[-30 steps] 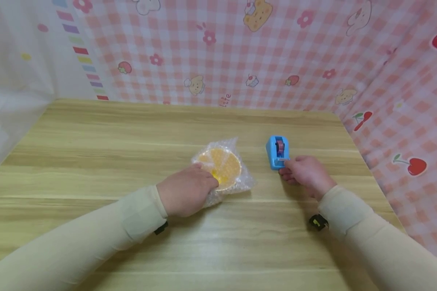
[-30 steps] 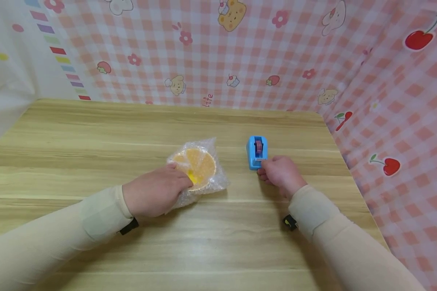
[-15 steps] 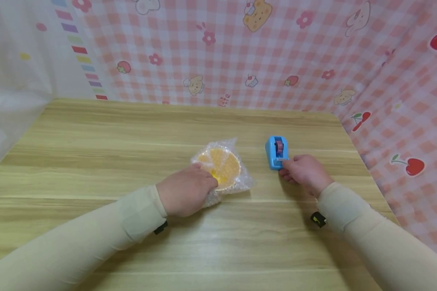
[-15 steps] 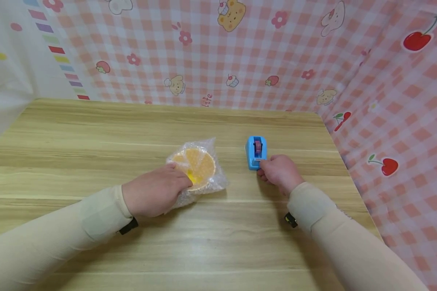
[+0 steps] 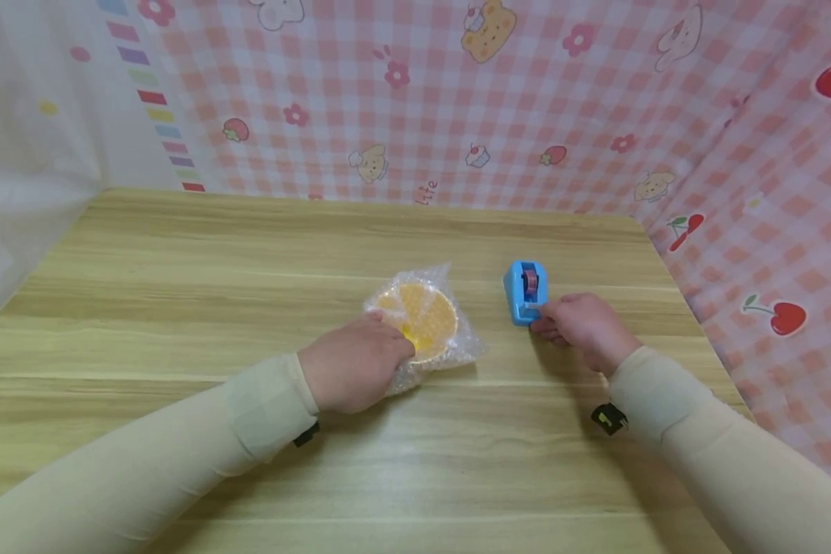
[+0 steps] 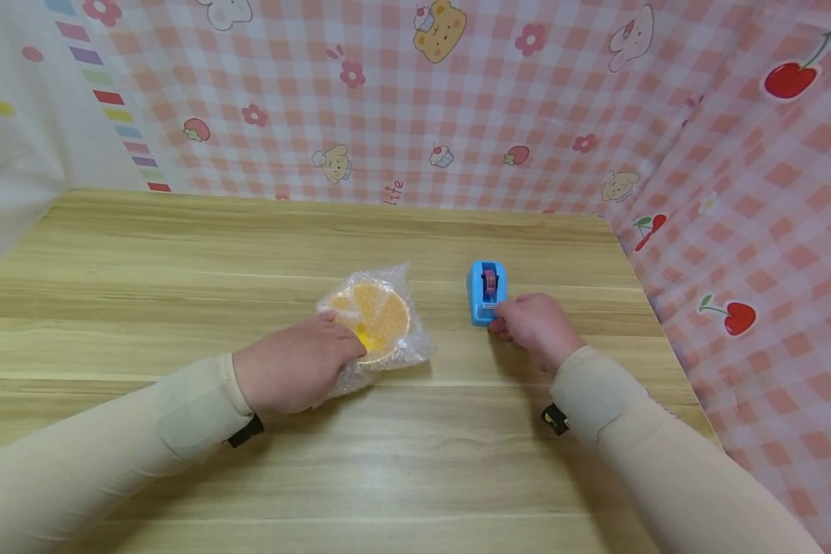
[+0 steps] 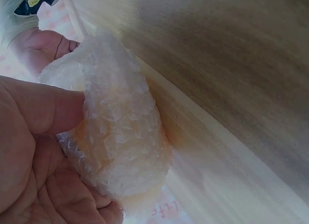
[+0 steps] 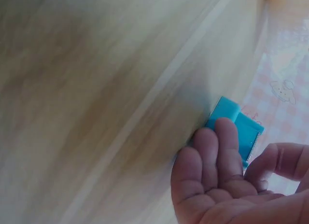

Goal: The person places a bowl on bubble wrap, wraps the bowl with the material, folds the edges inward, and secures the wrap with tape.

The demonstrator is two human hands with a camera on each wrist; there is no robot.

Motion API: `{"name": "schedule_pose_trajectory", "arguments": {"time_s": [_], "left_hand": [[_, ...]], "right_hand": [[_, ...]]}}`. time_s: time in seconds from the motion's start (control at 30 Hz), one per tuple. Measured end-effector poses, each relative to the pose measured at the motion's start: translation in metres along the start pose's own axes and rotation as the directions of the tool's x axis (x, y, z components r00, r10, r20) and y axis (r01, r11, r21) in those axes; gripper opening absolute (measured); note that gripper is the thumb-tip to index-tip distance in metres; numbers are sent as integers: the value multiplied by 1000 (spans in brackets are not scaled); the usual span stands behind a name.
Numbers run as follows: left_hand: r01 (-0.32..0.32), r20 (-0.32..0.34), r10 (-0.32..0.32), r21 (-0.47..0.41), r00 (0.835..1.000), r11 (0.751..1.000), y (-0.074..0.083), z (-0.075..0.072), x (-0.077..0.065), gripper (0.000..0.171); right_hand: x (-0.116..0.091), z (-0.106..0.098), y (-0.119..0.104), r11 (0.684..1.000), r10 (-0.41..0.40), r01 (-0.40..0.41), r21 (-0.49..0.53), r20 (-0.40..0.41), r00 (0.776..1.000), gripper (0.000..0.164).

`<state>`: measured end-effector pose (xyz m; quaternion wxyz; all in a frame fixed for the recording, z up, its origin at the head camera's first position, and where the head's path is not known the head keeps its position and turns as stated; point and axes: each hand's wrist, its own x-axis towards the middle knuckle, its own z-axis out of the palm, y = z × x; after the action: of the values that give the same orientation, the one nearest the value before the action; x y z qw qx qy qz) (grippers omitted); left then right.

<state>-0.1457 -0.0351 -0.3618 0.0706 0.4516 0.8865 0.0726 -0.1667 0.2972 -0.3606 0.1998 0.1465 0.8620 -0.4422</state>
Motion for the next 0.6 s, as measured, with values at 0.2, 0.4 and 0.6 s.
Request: {"name": "schedule_pose_trajectory", "arguments": {"time_s": [0.2, 0.4, 0.6], "left_hand": [[-5, -3, 5, 9, 1000, 1000, 0, 0, 0, 26], [-2, -2, 2, 14, 1000, 1000, 0, -1, 0, 27], [-4, -8, 5, 14, 1000, 1000, 0, 0, 0, 27]], "right_hand": [[1, -1, 0, 997, 17, -18, 72, 2, 1000, 49], [-1, 0, -1, 999, 29, -29, 32, -21, 999, 45], [-2, 1, -1, 997, 53, -53, -46, -14, 999, 48]]}}
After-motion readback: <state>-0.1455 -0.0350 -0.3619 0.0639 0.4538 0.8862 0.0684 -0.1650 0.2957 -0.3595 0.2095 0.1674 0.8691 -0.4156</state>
